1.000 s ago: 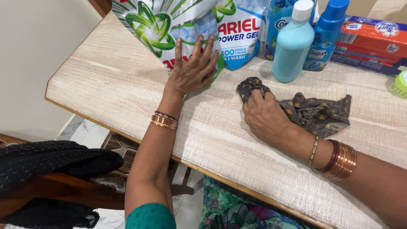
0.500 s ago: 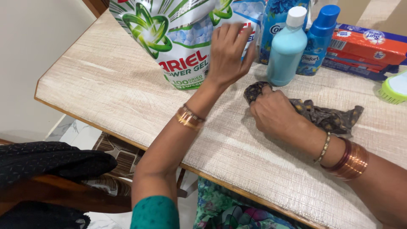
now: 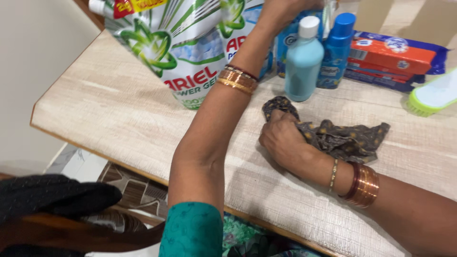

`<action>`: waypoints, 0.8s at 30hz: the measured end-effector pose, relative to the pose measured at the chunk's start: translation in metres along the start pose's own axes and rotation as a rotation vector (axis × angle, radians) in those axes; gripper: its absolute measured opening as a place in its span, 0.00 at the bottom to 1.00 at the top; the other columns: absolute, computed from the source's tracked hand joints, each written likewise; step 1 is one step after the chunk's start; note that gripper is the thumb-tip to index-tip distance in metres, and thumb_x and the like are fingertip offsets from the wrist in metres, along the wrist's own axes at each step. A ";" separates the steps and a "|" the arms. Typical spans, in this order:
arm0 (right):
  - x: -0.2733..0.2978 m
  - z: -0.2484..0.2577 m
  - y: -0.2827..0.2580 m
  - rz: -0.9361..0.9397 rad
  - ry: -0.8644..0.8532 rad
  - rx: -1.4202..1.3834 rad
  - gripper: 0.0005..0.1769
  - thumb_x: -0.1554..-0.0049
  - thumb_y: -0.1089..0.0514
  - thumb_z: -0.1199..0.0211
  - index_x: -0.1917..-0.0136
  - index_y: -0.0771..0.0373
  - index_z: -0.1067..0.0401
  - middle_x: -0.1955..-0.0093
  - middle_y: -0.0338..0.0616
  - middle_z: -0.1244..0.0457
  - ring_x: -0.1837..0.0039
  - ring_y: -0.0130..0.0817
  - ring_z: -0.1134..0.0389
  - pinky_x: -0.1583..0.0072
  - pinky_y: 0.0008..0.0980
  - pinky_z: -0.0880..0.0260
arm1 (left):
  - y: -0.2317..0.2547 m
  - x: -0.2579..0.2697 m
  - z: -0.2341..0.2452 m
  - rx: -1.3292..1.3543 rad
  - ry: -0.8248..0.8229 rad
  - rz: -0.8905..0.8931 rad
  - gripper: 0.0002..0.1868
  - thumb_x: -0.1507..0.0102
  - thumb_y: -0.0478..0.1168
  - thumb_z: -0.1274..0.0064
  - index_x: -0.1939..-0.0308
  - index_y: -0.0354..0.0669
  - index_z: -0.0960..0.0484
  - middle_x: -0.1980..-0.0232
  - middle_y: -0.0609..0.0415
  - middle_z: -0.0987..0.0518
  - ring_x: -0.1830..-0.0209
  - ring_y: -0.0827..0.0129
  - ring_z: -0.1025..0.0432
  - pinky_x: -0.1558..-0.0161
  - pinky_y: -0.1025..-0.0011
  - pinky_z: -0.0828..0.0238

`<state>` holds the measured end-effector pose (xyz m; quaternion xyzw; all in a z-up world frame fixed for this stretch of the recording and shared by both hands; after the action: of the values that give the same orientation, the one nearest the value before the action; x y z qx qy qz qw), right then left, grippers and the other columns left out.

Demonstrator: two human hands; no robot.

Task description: The person wipes several laundry detergent and fabric softener bottles using a cloth.

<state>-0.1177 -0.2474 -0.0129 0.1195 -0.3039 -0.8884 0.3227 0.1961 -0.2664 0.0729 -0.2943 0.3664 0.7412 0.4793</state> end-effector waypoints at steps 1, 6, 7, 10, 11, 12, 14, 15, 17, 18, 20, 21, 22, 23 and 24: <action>0.000 -0.006 -0.002 0.024 -0.032 -0.033 0.11 0.50 0.56 0.40 0.61 0.64 0.21 0.62 0.49 0.32 0.54 0.49 0.34 0.64 0.47 0.35 | 0.011 -0.001 0.007 0.007 -0.010 -0.010 0.10 0.43 0.47 0.32 0.64 0.46 0.11 0.71 0.57 0.15 0.76 0.72 0.21 0.72 0.69 0.25; -0.011 -0.026 -0.006 0.004 -0.015 -0.145 0.09 0.48 0.59 0.41 0.61 0.63 0.21 0.60 0.50 0.32 0.59 0.46 0.33 0.59 0.51 0.38 | 0.061 0.001 0.039 0.397 0.096 0.253 0.14 0.55 0.32 0.27 0.70 0.34 0.15 0.70 0.51 0.15 0.72 0.67 0.18 0.67 0.69 0.18; -0.011 -0.026 -0.008 0.025 -0.034 -0.140 0.09 0.48 0.59 0.41 0.61 0.63 0.21 0.61 0.49 0.32 0.60 0.46 0.34 0.60 0.52 0.37 | 0.065 0.001 0.039 0.402 0.089 0.251 0.14 0.55 0.32 0.27 0.70 0.34 0.15 0.70 0.51 0.15 0.72 0.67 0.18 0.67 0.69 0.18; -0.008 -0.018 -0.006 0.009 0.015 -0.094 0.11 0.48 0.56 0.41 0.60 0.63 0.21 0.62 0.51 0.32 0.59 0.46 0.34 0.59 0.51 0.37 | 0.065 0.004 0.040 0.625 0.143 0.345 0.14 0.56 0.28 0.29 0.70 0.32 0.18 0.70 0.49 0.15 0.72 0.62 0.16 0.66 0.66 0.16; -0.007 -0.017 -0.005 0.008 0.013 -0.096 0.11 0.48 0.56 0.41 0.60 0.63 0.21 0.62 0.51 0.32 0.59 0.46 0.34 0.59 0.51 0.37 | 0.067 0.006 0.041 0.582 0.184 0.258 0.16 0.55 0.28 0.29 0.68 0.33 0.19 0.69 0.51 0.16 0.70 0.64 0.17 0.66 0.67 0.16; -0.006 -0.016 -0.004 0.025 0.015 -0.087 0.11 0.48 0.56 0.41 0.61 0.64 0.22 0.62 0.52 0.33 0.58 0.47 0.35 0.59 0.51 0.37 | 0.069 0.008 0.043 0.538 0.225 0.171 0.17 0.55 0.27 0.28 0.66 0.33 0.19 0.67 0.52 0.18 0.69 0.65 0.19 0.65 0.69 0.17; -0.006 -0.015 -0.005 0.048 0.015 -0.078 0.12 0.48 0.55 0.41 0.61 0.65 0.22 0.62 0.52 0.33 0.58 0.48 0.35 0.60 0.50 0.36 | 0.072 0.012 0.044 0.509 0.240 0.136 0.17 0.54 0.28 0.28 0.65 0.33 0.19 0.65 0.52 0.18 0.68 0.66 0.20 0.65 0.70 0.18; -0.009 -0.017 -0.005 0.047 -0.012 -0.112 0.12 0.47 0.56 0.42 0.60 0.66 0.22 0.61 0.53 0.33 0.58 0.47 0.35 0.59 0.51 0.36 | 0.074 0.013 0.046 0.477 0.257 0.097 0.17 0.53 0.28 0.27 0.64 0.33 0.19 0.64 0.51 0.19 0.67 0.66 0.21 0.64 0.70 0.19; -0.010 -0.018 -0.004 0.047 -0.041 -0.143 0.12 0.47 0.57 0.42 0.59 0.66 0.23 0.60 0.53 0.34 0.59 0.47 0.35 0.58 0.53 0.36 | 0.081 0.016 0.048 0.443 0.243 0.123 0.16 0.52 0.29 0.27 0.65 0.34 0.18 0.66 0.52 0.18 0.69 0.67 0.19 0.65 0.71 0.18; -0.009 -0.017 -0.005 0.056 -0.051 -0.128 0.12 0.47 0.56 0.42 0.59 0.67 0.23 0.61 0.54 0.34 0.59 0.47 0.35 0.58 0.52 0.36 | 0.085 0.017 0.049 0.409 0.227 0.148 0.14 0.51 0.30 0.27 0.66 0.36 0.17 0.67 0.53 0.16 0.71 0.69 0.18 0.66 0.72 0.17; -0.008 -0.014 -0.003 0.063 -0.062 -0.111 0.13 0.48 0.55 0.42 0.59 0.67 0.23 0.61 0.55 0.34 0.58 0.46 0.36 0.58 0.51 0.36 | 0.093 0.018 0.054 0.487 0.241 0.175 0.14 0.51 0.31 0.29 0.65 0.37 0.18 0.67 0.55 0.16 0.70 0.70 0.18 0.65 0.72 0.16; -0.007 -0.012 -0.002 0.060 -0.059 -0.103 0.13 0.48 0.55 0.42 0.60 0.67 0.23 0.61 0.54 0.34 0.57 0.46 0.36 0.58 0.50 0.36 | 0.094 0.017 0.057 0.565 0.256 0.202 0.14 0.51 0.32 0.31 0.65 0.39 0.19 0.68 0.57 0.15 0.70 0.70 0.17 0.64 0.73 0.16; -0.005 -0.010 -0.001 0.057 -0.056 -0.094 0.13 0.47 0.55 0.42 0.61 0.67 0.22 0.61 0.54 0.34 0.56 0.46 0.36 0.58 0.50 0.36 | 0.093 0.015 0.061 0.566 0.259 0.201 0.14 0.51 0.32 0.31 0.65 0.39 0.19 0.68 0.57 0.15 0.70 0.70 0.17 0.64 0.73 0.16; -0.003 -0.007 0.000 0.060 -0.056 -0.092 0.13 0.47 0.55 0.42 0.61 0.67 0.22 0.61 0.54 0.34 0.56 0.46 0.36 0.58 0.50 0.36 | 0.092 0.015 0.067 0.502 0.283 0.157 0.10 0.48 0.33 0.32 0.67 0.38 0.17 0.68 0.57 0.16 0.71 0.70 0.19 0.65 0.72 0.18; -0.001 -0.005 0.000 0.051 -0.036 -0.069 0.13 0.48 0.55 0.42 0.60 0.67 0.22 0.61 0.54 0.34 0.56 0.47 0.36 0.58 0.49 0.36 | 0.089 0.016 0.070 0.438 0.305 0.114 0.06 0.46 0.35 0.32 0.69 0.38 0.15 0.69 0.56 0.16 0.72 0.70 0.20 0.66 0.71 0.20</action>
<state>-0.1149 -0.2494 -0.0164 0.0845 -0.2820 -0.8918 0.3434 0.1014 -0.2248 0.1229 -0.2709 0.6019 0.6172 0.4283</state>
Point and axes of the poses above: each hand's wrist, its own x-axis away from the middle knuckle, its own z-axis out of the back of the hand, y = z × x, the point moved 3 cm from there along -x, towards the middle knuckle
